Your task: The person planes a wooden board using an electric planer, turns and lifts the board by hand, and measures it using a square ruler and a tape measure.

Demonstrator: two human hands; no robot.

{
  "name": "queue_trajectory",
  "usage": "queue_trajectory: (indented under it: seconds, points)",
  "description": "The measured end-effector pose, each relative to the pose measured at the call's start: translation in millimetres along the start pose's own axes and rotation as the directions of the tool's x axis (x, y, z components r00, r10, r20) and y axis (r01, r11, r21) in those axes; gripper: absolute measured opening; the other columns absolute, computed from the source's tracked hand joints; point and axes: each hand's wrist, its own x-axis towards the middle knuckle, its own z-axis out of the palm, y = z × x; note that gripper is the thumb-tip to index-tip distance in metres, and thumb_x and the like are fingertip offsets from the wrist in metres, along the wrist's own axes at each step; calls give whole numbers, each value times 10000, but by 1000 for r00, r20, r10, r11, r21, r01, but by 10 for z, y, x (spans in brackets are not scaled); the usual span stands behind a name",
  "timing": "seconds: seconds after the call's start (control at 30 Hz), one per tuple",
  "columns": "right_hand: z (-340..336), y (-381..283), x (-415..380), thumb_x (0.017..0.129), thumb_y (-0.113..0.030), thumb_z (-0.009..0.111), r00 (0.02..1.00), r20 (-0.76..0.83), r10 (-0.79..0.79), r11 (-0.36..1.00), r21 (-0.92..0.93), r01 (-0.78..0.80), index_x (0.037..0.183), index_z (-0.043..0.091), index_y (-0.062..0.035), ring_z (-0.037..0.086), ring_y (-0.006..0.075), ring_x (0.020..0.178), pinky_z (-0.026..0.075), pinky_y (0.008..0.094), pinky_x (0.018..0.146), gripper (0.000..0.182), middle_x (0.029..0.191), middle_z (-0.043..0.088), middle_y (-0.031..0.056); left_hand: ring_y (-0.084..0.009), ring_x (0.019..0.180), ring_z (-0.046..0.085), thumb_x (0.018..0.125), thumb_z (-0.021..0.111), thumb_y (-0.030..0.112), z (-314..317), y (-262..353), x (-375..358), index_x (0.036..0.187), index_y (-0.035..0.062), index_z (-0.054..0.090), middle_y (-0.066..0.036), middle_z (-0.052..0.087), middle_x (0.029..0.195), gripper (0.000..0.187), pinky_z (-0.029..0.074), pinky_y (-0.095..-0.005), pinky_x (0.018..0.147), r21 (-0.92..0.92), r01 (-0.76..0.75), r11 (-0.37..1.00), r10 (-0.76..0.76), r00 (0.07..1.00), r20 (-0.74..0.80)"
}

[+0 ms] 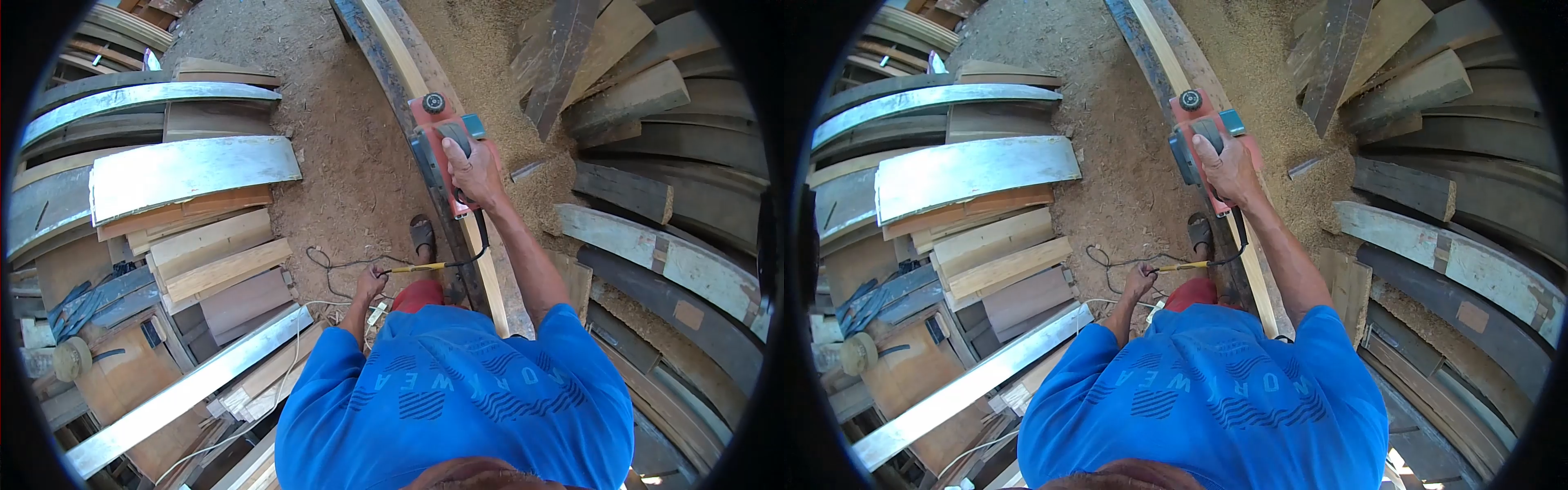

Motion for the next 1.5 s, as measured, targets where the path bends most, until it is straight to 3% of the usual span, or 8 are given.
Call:
queue_trajectory:
  seconds: [0.4,0.6,0.7,0.83,0.9,1.07,1.27,1.5]
  points:
    - [126,-321,715,958,-608,590,999,-7,-38,999,10,38,927,645,-15,549,91,529,434,281,478,597,654,580,1,-204,778,665,796,748,196,-161,331,284,989,32,648,-104,696,844,272,529,-348,711,-2,114,993,-114,993,25]
    - [156,-394,1051,920,-694,557,1000,-6,28,1000,-13,-28,963,650,10,638,179,569,510,354,557,712,647,630,67,-215,880,662,855,749,261,-377,658,538,1372,14,446,-130,695,943,649,532,-358,809,-151,55,987,-20,974,225]
    - [155,-489,1260,919,-696,556,999,-7,34,998,-51,-34,938,655,12,648,187,580,512,361,562,716,651,634,72,-224,1034,620,924,701,278,-183,740,988,1521,15,283,-168,630,1141,774,498,-338,909,-345,7,939,34,993,112]
    - [231,-636,1529,966,-576,593,999,-35,11,997,-77,-14,891,677,-25,563,98,522,456,299,490,562,606,587,8,-369,1166,586,1011,559,399,-281,1742,1563,1502,-79,258,-293,557,1305,748,440,-419,1051,-239,-128,962,112,991,-79]
    - [281,-706,1678,966,-575,590,999,-38,4,996,-85,-8,894,677,-25,564,101,520,459,303,492,562,610,592,5,-382,1160,598,1038,502,342,-184,2186,1950,1477,-105,292,-291,593,1246,661,434,-415,1053,-174,-380,909,303,886,-351]
    - [320,-830,2071,961,-577,588,999,-38,-7,1000,-30,6,900,679,-24,580,107,525,468,310,500,563,622,607,10,-438,1215,578,1029,465,269,-108,3211,2614,1444,-49,381,-302,591,1289,530,440,-476,1028,-473,-361,803,243,925,-293]
    - [364,-1058,2745,962,-568,556,997,-67,-30,986,-165,19,855,669,-33,583,138,541,462,325,510,557,637,613,25,-480,1213,564,1038,442,270,139,3339,2769,1478,10,353,-310,580,1312,519,437,-520,1010,-322,-284,903,91,859,-504]
    - [286,-1213,3294,969,-572,530,1000,-25,-6,992,122,9,825,675,-45,598,128,564,463,301,524,565,623,607,31,-504,1248,535,1043,435,331,-185,3705,2484,1516,9,309,-355,543,1343,586,440,-530,1020,-286,17,958,-108,947,-303]
